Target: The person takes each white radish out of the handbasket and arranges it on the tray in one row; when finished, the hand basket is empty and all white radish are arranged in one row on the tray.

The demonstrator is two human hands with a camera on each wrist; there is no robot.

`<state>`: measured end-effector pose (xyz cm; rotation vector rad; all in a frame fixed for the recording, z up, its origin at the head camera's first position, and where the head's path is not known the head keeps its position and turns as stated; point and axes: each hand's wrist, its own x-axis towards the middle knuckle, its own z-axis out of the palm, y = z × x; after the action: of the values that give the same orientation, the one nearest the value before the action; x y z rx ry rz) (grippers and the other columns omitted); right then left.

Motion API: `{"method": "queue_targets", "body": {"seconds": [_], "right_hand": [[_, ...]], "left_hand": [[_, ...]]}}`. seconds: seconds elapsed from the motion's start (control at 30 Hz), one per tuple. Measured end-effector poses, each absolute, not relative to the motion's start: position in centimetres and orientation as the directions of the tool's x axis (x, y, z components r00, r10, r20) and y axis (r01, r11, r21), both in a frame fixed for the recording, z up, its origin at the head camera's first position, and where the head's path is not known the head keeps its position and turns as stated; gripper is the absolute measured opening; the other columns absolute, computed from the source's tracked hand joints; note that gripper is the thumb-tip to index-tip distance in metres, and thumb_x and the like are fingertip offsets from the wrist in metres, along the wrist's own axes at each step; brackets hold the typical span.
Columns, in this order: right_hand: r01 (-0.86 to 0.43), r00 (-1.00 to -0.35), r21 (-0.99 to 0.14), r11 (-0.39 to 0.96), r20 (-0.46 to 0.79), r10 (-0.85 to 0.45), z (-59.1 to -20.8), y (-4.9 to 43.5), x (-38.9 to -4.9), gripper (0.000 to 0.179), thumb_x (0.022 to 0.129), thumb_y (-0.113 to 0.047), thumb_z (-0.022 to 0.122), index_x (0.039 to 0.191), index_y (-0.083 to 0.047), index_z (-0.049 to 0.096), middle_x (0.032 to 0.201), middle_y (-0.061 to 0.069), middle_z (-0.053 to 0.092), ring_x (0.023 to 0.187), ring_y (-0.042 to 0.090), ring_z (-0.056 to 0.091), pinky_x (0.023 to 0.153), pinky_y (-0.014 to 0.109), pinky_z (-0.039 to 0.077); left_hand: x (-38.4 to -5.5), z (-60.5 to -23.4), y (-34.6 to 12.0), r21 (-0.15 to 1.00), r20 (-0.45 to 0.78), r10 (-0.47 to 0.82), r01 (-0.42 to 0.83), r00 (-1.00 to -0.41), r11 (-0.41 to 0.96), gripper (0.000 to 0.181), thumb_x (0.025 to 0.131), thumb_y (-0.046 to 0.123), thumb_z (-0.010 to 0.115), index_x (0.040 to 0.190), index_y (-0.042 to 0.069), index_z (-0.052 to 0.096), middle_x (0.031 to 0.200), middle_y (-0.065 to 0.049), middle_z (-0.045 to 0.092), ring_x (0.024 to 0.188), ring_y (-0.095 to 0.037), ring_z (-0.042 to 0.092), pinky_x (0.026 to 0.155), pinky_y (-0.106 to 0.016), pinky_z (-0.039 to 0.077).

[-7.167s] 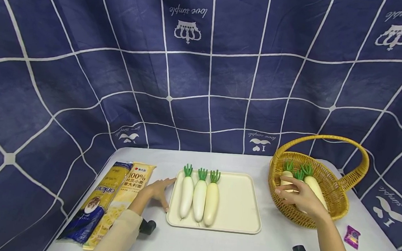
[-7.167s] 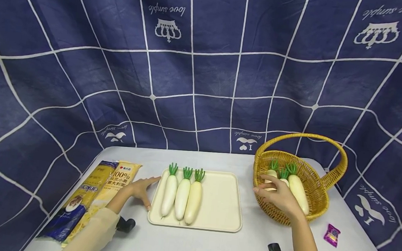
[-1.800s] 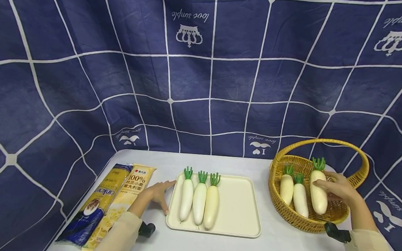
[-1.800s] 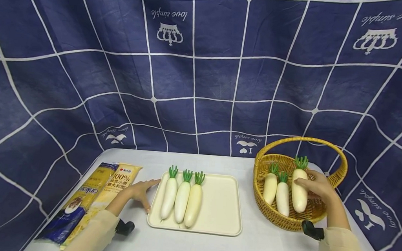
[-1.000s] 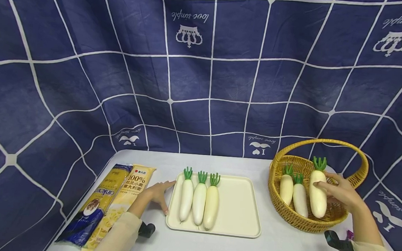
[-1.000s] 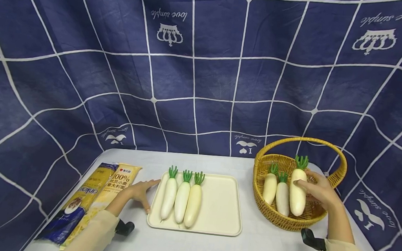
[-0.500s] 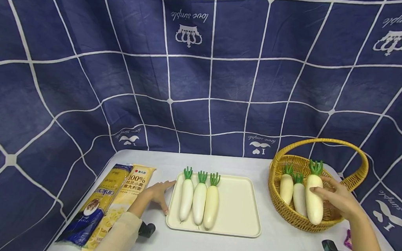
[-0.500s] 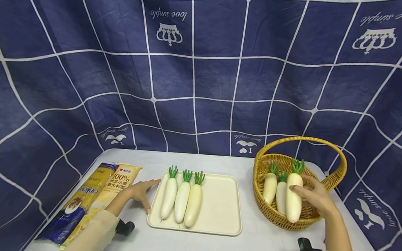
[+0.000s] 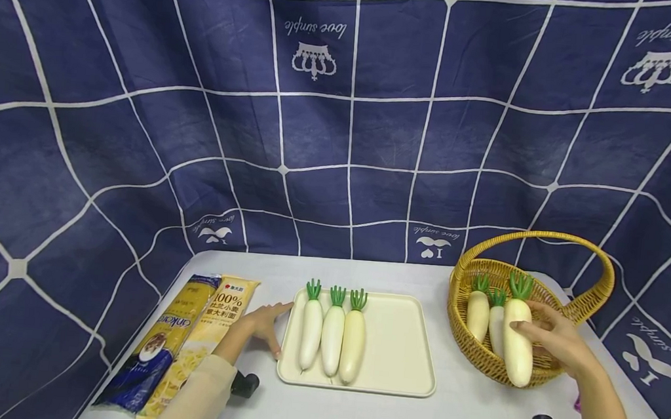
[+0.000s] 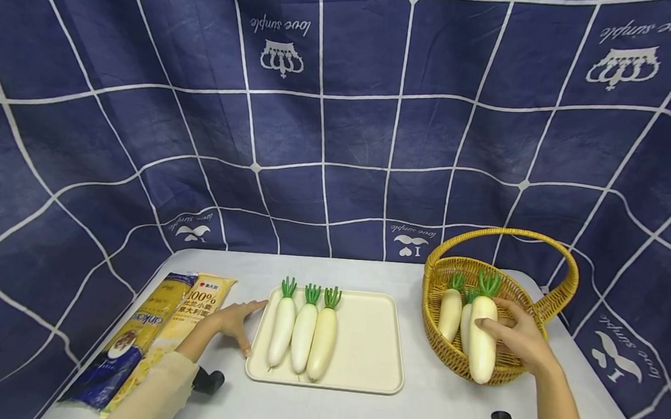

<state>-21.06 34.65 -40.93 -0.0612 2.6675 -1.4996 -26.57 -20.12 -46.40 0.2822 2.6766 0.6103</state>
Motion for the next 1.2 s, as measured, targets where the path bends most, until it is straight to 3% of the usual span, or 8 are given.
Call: {"method": "queue_targets", "body": {"seconds": [0.23,0.43,0.73,1.2], "right_hand": [[0.0,-0.997,-0.858,0.514,-0.042,-0.069,-41.1,33.9,-20.5,0.074,0.091,-0.023,0.058,0.142,0.011,0.017,0.117,0.038,0.052,0.089,0.021,0.063,0.074,0.046,0.057],[0.011,-0.997,-0.854,0.52,-0.05,-0.062,-41.1,33.2,-19.9,0.075,0.091,-0.023,0.058,0.143,0.01,0.016,0.117,0.04,0.051,0.089,0.027,0.064,0.073,0.045,0.058],[0.041,-0.997,-0.876,0.481,-0.071,-0.043,-41.7,32.3,-19.3,0.074,0.09,-0.021,0.06,0.143,0.008,0.018,0.115,0.037,0.052,0.087,0.025,0.064,0.073,0.047,0.058],[0.036,-0.997,-0.873,0.487,-0.067,-0.045,-41.9,30.8,-18.9,0.073,0.089,-0.021,0.061,0.144,0.004,0.02,0.116,0.035,0.053,0.086,0.023,0.063,0.066,0.037,0.058]], "left_hand": [[-26.6,-46.5,-20.2,0.456,-0.314,0.279,0.113,-0.908,0.883,0.112,0.048,0.016,0.092,0.144,0.007,0.036,0.146,-0.028,0.032,0.133,-0.053,0.024,0.11,-0.062,0.02],[-26.7,-46.6,-20.2,0.461,-0.309,0.286,0.12,-0.907,0.879,0.112,0.047,0.016,0.092,0.144,0.007,0.036,0.145,-0.029,0.032,0.133,-0.053,0.024,0.11,-0.062,0.02],[-26.6,-46.4,-20.2,0.467,-0.3,0.294,0.128,-0.908,0.875,0.112,0.047,0.015,0.092,0.144,0.006,0.036,0.145,-0.029,0.032,0.132,-0.053,0.024,0.11,-0.062,0.019],[-26.5,-46.5,-20.2,0.473,-0.299,0.29,0.123,-0.909,0.872,0.113,0.046,0.015,0.092,0.144,0.006,0.037,0.145,-0.029,0.032,0.132,-0.054,0.024,0.109,-0.062,0.02]]}}
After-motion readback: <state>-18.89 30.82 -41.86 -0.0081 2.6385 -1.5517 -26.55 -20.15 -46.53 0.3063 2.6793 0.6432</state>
